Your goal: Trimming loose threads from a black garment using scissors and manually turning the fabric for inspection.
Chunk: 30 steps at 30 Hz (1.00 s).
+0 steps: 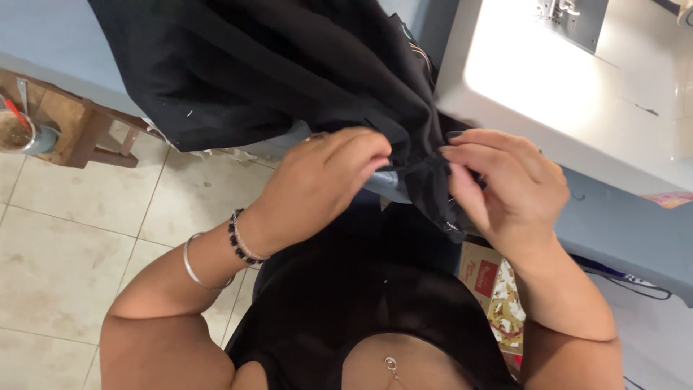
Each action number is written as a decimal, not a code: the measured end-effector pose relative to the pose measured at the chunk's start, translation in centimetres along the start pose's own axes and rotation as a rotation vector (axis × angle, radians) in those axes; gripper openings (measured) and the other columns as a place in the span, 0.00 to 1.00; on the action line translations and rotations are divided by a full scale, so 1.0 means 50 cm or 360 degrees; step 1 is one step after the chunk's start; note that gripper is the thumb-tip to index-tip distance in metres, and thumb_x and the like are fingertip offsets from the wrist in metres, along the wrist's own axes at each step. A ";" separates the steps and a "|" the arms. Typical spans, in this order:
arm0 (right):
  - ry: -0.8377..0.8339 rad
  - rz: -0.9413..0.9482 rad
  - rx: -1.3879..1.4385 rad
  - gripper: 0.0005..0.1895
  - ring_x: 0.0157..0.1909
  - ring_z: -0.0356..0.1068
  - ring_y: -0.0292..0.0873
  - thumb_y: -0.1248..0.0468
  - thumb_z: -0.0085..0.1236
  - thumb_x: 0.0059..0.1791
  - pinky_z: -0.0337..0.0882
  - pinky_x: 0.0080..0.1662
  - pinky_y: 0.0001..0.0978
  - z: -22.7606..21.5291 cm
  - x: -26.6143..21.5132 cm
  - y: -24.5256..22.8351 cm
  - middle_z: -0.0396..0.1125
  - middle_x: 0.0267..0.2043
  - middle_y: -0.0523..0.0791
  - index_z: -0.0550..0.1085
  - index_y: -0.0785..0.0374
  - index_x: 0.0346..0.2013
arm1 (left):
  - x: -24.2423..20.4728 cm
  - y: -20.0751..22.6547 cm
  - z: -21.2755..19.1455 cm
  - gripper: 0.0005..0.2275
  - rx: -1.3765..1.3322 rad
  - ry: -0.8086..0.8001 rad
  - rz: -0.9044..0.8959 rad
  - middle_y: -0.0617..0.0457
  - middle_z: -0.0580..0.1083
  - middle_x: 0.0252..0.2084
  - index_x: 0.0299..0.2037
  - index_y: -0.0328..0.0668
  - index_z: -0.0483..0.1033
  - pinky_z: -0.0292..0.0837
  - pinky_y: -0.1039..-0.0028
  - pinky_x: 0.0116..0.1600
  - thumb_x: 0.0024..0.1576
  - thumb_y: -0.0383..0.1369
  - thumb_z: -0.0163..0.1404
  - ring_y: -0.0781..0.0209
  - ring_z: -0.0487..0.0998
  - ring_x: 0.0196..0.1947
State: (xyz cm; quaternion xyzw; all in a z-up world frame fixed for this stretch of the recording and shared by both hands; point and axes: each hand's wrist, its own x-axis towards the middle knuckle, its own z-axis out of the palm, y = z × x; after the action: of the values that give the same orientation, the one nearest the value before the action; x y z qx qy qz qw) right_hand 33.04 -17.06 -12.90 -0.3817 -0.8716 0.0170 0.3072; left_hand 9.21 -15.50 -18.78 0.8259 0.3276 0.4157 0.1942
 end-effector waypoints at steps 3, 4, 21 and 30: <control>0.0135 -0.0010 -0.0099 0.02 0.41 0.75 0.50 0.77 0.60 0.55 0.72 0.44 0.33 0.008 -0.018 0.015 0.75 0.42 0.56 0.78 0.71 0.39 | 0.013 0.002 0.006 0.05 0.0133 -0.0038 -0.0075 0.52 0.76 0.46 0.48 0.40 0.73 0.72 0.65 0.45 0.65 0.28 0.51 0.53 0.79 0.42; 0.0145 -0.0014 -0.0161 0.02 0.39 0.75 0.49 0.76 0.59 0.56 0.71 0.42 0.32 0.010 -0.024 0.020 0.76 0.42 0.55 0.78 0.70 0.39 | 0.021 0.005 0.008 0.05 0.0201 -0.0044 -0.0020 0.51 0.75 0.44 0.47 0.39 0.74 0.73 0.63 0.45 0.64 0.29 0.54 0.52 0.78 0.39; 0.0180 -0.0040 -0.0121 0.01 0.39 0.75 0.49 0.76 0.61 0.55 0.72 0.41 0.33 0.031 -0.044 0.025 0.75 0.40 0.57 0.78 0.71 0.39 | 0.027 0.008 0.020 0.11 0.0939 0.0018 0.0426 0.59 0.64 0.29 0.27 0.53 0.68 0.61 0.70 0.36 0.60 0.25 0.49 0.59 0.66 0.30; 0.0108 0.0137 -0.0008 0.06 0.49 0.76 0.54 0.80 0.61 0.56 0.72 0.48 0.38 0.065 -0.079 0.021 0.75 0.47 0.57 0.74 0.71 0.41 | 0.017 0.002 0.036 0.08 0.0840 0.0165 0.0500 0.56 0.66 0.27 0.25 0.50 0.68 0.62 0.67 0.34 0.55 0.25 0.49 0.56 0.69 0.29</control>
State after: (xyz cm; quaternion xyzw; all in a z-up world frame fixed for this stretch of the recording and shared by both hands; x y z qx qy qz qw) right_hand 34.00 -18.31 -17.90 -0.4199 -0.8435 0.0152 0.3346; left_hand 11.08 -15.09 -19.28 0.8660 0.3021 0.3829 -0.1104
